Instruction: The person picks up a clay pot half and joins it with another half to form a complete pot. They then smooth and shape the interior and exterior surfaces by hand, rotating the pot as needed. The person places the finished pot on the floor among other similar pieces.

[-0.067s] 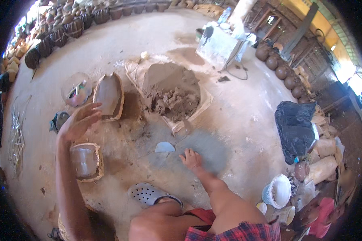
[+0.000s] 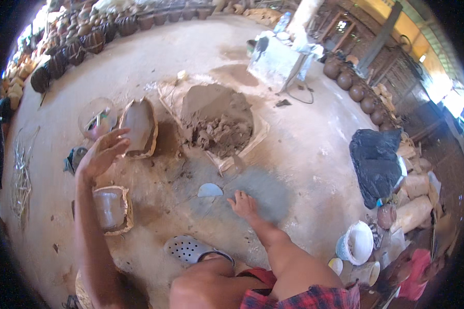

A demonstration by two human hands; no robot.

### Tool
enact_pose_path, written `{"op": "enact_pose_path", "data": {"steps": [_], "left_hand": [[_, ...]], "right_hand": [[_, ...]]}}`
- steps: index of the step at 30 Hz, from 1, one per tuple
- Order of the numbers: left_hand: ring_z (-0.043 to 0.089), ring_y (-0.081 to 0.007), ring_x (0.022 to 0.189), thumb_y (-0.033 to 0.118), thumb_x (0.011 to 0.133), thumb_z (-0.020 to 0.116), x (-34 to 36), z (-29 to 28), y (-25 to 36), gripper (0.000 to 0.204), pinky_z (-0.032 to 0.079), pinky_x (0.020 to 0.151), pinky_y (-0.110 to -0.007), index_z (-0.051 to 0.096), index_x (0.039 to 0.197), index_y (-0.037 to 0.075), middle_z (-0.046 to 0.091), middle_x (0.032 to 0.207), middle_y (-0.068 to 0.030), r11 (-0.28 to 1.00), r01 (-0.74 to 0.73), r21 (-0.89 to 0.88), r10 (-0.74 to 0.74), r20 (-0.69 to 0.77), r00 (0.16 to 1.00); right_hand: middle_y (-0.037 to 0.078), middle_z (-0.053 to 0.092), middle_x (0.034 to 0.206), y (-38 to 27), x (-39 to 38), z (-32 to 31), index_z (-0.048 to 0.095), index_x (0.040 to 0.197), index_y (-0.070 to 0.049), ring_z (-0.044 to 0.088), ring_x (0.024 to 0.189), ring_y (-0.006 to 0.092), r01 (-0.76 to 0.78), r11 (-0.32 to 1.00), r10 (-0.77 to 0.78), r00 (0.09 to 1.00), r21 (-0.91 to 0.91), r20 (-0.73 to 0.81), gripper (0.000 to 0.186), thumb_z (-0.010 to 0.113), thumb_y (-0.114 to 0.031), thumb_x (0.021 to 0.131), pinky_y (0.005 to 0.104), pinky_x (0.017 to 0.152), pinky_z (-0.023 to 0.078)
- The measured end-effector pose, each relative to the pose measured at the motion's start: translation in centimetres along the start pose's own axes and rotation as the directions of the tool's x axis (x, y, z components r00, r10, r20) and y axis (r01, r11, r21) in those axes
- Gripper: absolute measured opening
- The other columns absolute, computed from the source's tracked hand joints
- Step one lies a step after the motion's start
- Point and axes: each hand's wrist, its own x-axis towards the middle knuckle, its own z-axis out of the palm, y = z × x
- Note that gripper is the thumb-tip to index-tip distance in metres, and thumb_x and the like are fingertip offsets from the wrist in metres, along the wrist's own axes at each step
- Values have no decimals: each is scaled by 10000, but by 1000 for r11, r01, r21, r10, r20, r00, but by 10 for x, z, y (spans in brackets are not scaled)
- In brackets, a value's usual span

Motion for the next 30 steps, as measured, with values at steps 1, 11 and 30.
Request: {"op": "enact_pose_path", "data": {"steps": [1,11,30], "left_hand": [[650,-200,1150,363,1041,668,8,3,-5,595,524,925,-334,526,1532,59,700,1285,-127,999,-51,-11,50,-52,997],[682,-211,1038,343,997,741,25,55,-86,602,556,829,-341,562,1511,88,688,1350,-145,999,-4,-53,28,458,889],[609,-138,1140,58,1015,658,76,63,22,541,506,990,-286,529,1540,76,595,1424,-90,997,78,-2,-77,111,991]], "right_hand": [[219,694,1176,-9,-1,-8,626,1213,-71,689,1078,425,-33,999,33,999,8,22,527,601,-554,1004,551,909,546],[243,713,1265,-7,-52,-157,724,1266,-49,651,1225,434,76,990,-99,974,118,206,613,525,-580,1033,522,1045,507],[158,606,1389,288,32,-59,630,1326,-91,543,1326,394,-424,890,446,885,169,-131,521,683,-464,966,485,1129,459]]}}
